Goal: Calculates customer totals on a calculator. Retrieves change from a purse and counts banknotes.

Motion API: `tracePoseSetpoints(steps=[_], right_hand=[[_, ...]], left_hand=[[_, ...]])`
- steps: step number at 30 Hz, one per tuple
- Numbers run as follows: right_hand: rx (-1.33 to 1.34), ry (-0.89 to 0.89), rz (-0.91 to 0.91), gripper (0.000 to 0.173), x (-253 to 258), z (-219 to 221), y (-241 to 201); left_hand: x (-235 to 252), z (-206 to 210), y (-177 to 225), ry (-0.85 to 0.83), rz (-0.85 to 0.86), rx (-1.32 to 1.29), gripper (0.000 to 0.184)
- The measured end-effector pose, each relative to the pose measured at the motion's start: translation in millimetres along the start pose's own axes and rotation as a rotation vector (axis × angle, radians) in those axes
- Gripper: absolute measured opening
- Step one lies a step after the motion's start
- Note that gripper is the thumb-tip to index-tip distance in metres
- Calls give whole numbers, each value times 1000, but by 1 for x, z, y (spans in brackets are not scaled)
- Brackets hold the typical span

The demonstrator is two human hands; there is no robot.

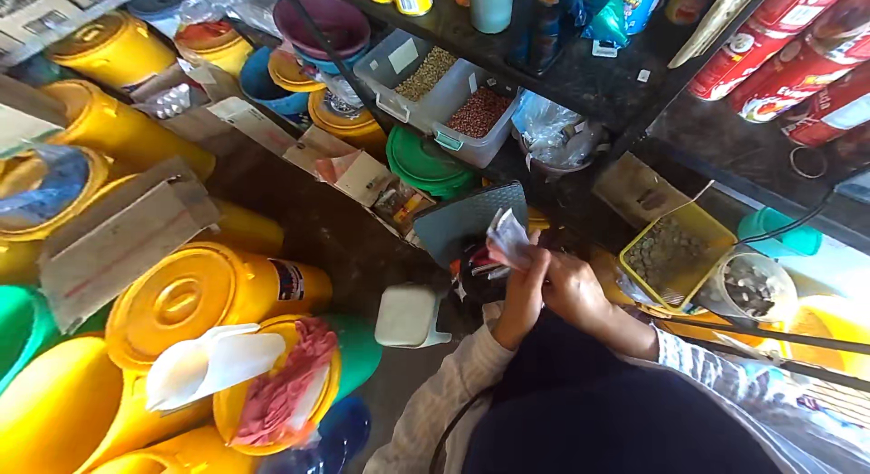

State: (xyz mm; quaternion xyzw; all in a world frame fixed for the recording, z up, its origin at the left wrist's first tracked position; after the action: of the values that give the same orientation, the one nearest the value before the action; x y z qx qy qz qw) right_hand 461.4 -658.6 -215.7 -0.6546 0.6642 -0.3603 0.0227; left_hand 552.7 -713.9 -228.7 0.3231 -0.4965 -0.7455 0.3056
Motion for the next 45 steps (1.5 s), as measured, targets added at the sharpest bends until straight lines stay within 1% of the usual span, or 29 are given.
tracePoseSetpoints(steps=[1,2,4,5,7,8,9,11,12,14,16,17,19,20,22,24,26,27,29,30,31,33,35,37,40,42,45], right_hand=[[-6,-32,-51,26,-2,0,-3],[18,-72,-72,31,-3,-1,-4],[163,-101,-21,44,-5,-8,1],[274,-56,34,49,-7,-9,6],[556,91,181,58,-8,-10,16],[695,123,275,56,-6,-11,18],[786,108,373,52,-5,-11,19],[777,17,527,47,-6,-9,17],[744,-24,559,43,-7,-6,15],[672,-67,553,41,-10,-5,17],[603,-10,515,42,-12,-9,20],[590,50,486,44,-12,-11,22],[558,177,428,47,-9,-16,29],[543,236,392,42,-7,-19,33],[578,346,335,24,-3,-24,38],[746,407,368,10,2,-32,40],[962,380,459,11,5,-40,40],[998,339,474,14,4,-42,39],[911,264,446,16,1,-41,34],[848,260,424,15,-1,-37,34],[815,282,416,14,-2,-33,36],[889,365,471,8,-3,-29,40],[1037,417,582,6,0,-35,43],[1123,393,610,10,0,-41,44],[1110,260,616,15,-3,-47,36],[1049,198,597,14,-5,-45,30],[1004,228,593,10,-8,-40,33]], left_hand=[[3,-3,-2,25,22,-24,59],[7,-6,-1,50,22,-78,57],[13,-13,4,70,-33,-243,50],[13,-15,7,67,-78,-307,45],[10,-15,12,84,-150,-341,34],[8,-12,13,90,-161,-345,30],[7,-9,13,97,-158,-359,27],[6,-4,11,124,-136,-385,26],[6,-2,10,139,-128,-382,27],[5,3,11,177,-108,-349,26],[5,3,8,200,-47,-316,20],[5,3,7,200,-20,-287,23],[3,4,7,182,-5,-249,37],[2,6,6,170,-9,-258,40],[1,9,4,174,-36,-296,35],[3,8,2,201,-35,-322,30],[5,6,1,220,2,-317,27],[4,5,1,226,-3,-296,28],[1,6,1,226,-24,-252,32],[0,8,1,224,-32,-238,34],[-1,9,1,223,-37,-233,36],[-2,10,0,219,-30,-235,39],[-2,7,-3,243,-8,-240,32],[0,3,-5,241,43,-254,26],[-1,3,-4,202,24,-267,27],[-2,6,-4,213,6,-262,31],[-4,10,-1,234,-4,-247,25]])
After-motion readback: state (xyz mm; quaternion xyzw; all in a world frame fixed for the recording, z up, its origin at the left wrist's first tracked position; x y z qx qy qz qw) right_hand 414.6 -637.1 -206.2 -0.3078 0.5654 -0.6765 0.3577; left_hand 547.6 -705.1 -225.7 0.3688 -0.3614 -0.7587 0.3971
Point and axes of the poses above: each hand's wrist, its own x-axis towards the middle knuckle, its own z-axis out of the palm, y = z × x, the point moved 1 cm from there along x, towards the middle knuckle, and after that the axes turned 6 degrees about -z, right-handed, at the moved point
